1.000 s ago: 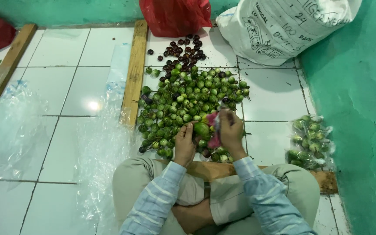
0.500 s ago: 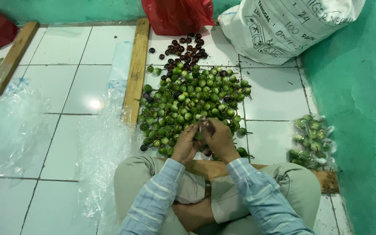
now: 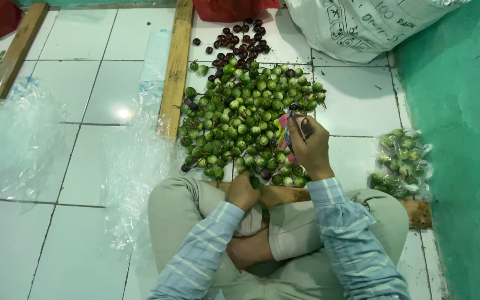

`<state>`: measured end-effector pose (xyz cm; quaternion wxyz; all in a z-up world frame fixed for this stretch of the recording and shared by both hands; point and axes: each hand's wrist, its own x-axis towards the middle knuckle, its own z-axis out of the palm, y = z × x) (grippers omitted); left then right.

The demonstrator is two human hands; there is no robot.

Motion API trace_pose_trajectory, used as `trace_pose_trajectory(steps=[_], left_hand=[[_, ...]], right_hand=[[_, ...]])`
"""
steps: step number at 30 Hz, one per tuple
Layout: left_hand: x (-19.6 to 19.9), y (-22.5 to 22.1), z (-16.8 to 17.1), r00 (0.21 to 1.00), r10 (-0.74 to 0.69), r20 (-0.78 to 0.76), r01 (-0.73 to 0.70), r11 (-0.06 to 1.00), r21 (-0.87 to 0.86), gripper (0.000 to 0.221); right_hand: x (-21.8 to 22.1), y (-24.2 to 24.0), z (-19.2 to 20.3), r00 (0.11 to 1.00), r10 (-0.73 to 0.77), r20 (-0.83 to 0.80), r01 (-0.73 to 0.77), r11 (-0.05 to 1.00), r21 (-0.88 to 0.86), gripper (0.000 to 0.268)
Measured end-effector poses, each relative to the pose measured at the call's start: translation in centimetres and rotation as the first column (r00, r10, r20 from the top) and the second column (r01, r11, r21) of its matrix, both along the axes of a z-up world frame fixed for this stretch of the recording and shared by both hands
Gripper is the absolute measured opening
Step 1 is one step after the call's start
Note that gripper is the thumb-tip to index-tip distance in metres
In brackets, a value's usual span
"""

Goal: Picking small green fruits from a pile and placing them into small plastic bags before sealing them

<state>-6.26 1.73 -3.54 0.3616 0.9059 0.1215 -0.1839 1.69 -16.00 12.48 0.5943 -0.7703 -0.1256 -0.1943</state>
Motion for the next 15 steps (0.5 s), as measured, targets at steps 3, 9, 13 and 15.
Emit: trace_pose_trajectory(steps=[3,9,13,15], left_hand=[[-0.2,-1.0,0.0,0.999,-0.023,-0.026,0.025,0.996,0.089,0.042],[-1.8,-3.2,-0.7,0.992,-0.06,-0.107,0.084,0.967,0.242,0.027],[-1.5,-3.5,1.0,0.983,-0.142,-0.118,0.175,0.916,0.361,0.026],[-1.5,-3.7,0.5,0.98,-0.146,-0.132,0.188,0.892,0.411,0.027]], right_hand=[[0.6,-1.3,-1.7,1.0,0.003,0.015,-0.002,1.0,-0.019,0.044],[0.8,-3.3,-2.9,0.996,-0.085,0.023,0.086,0.996,-0.025,0.04],[0.9,-3.8,-2.8,0.997,-0.075,0.027,0.074,0.997,0.03,0.041],[0.8,-4.6,-3.1,0.995,-0.1,-0.008,0.1,0.992,0.08,0.039]])
